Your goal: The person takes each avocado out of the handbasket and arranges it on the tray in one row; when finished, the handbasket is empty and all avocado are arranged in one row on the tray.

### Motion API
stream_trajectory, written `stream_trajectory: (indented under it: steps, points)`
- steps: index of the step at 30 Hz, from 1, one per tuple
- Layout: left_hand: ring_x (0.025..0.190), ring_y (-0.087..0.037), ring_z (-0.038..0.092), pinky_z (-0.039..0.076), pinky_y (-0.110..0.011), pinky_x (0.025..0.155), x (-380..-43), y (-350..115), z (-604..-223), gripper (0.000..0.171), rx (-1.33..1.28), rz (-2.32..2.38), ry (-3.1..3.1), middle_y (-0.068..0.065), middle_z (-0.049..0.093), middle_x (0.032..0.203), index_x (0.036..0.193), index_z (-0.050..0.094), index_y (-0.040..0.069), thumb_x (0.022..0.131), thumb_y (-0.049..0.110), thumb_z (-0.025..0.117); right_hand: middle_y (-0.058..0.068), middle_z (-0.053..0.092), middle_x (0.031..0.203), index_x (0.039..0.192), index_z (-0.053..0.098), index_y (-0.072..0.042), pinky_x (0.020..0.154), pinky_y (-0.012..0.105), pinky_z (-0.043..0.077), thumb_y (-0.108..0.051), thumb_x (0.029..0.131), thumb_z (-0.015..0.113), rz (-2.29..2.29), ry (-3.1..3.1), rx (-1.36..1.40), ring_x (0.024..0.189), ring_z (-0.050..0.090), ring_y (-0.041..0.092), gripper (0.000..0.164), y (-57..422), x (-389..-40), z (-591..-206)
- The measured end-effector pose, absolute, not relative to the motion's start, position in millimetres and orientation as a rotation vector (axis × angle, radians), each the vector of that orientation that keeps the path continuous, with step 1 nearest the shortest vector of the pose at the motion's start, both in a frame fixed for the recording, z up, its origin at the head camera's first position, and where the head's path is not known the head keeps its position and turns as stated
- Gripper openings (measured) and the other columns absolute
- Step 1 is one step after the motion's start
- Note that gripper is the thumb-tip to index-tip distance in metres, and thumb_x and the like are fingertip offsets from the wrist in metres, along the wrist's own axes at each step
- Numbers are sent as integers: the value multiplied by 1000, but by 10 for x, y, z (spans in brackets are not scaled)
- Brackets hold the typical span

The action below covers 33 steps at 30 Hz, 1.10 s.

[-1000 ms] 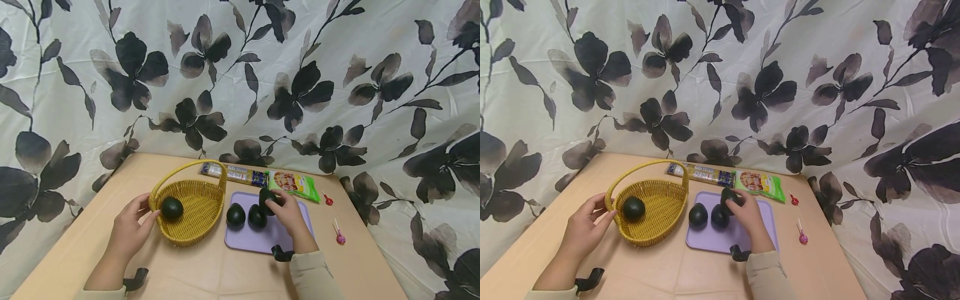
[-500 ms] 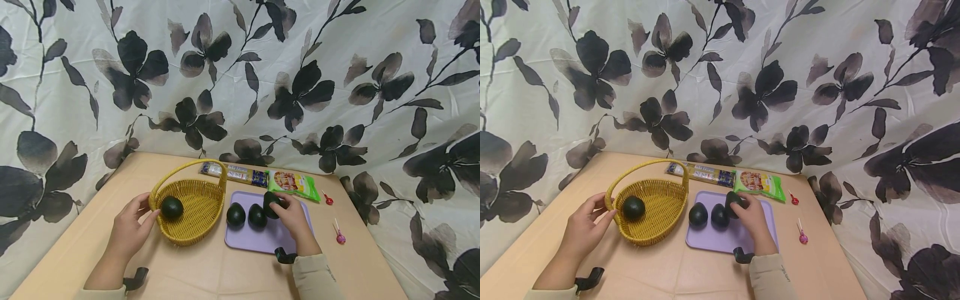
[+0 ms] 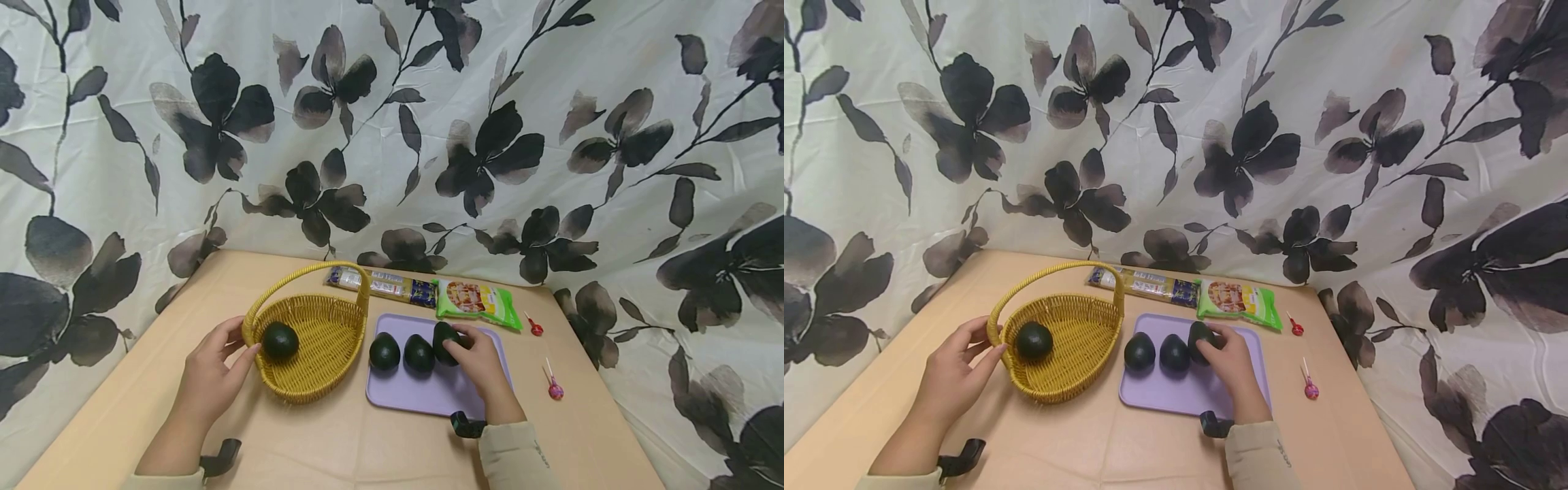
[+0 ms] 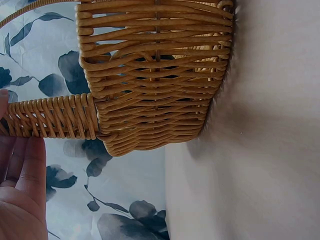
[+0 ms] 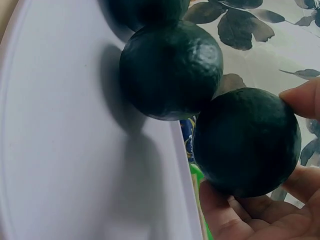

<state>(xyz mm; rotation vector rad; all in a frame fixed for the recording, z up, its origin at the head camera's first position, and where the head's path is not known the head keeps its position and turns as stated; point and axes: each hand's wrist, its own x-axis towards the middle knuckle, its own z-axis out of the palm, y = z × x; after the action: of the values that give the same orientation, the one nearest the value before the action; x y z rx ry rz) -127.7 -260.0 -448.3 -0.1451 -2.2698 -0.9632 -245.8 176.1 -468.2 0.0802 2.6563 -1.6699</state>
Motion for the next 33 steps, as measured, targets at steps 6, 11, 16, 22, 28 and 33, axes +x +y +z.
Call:
stream_trajectory:
  steps: [6,11,16,22,28,33]
  points:
    - [110,2,58,43,4,96,-1282,-2604,-4486,58,-138,-968,-2273,-10,68,119,137,56,3,85,-4,79,21,70,119,136,64,-7,88,33,60,-21,91,75,-1660,2666,81,109,65,28,47,1766,-2459,-4745]
    - [109,-5,61,42,4,95,-1279,-2603,-4479,58,-134,-960,-2279,-11,68,118,137,56,4,85,-4,79,20,71,115,133,66,-5,83,29,59,-22,90,77,-1647,2663,96,102,66,25,47,1763,-2447,-4798]
    - [111,12,52,42,4,96,-1276,-2601,-4478,59,-142,-959,-2280,-11,68,119,137,56,4,84,-5,80,19,71,111,131,67,-3,80,29,59,-23,89,78,-1653,2663,124,99,65,25,48,1757,-2439,-4841]
    - [111,7,55,42,4,96,-1277,-2604,-4484,59,-138,-964,-2282,-10,68,120,137,56,4,84,-5,79,18,71,115,128,68,-4,86,33,60,-27,89,77,-1543,2739,124,105,65,27,46,1756,-2423,-4886]
    - [109,-13,64,42,4,96,-1279,-2596,-4469,58,-122,-966,-2288,-9,68,119,137,56,4,85,-4,79,18,72,115,129,68,-3,90,40,60,-31,90,75,-1479,2770,110,106,65,28,48,1760,-2405,-4915]
    - [110,-9,62,42,4,96,-1275,-2596,-4469,58,-119,-969,-2295,-8,67,119,138,56,5,85,-3,80,16,73,112,128,68,-2,89,40,60,-31,91,75,-1460,2780,96,102,66,26,48,1776,-2392,-4946]
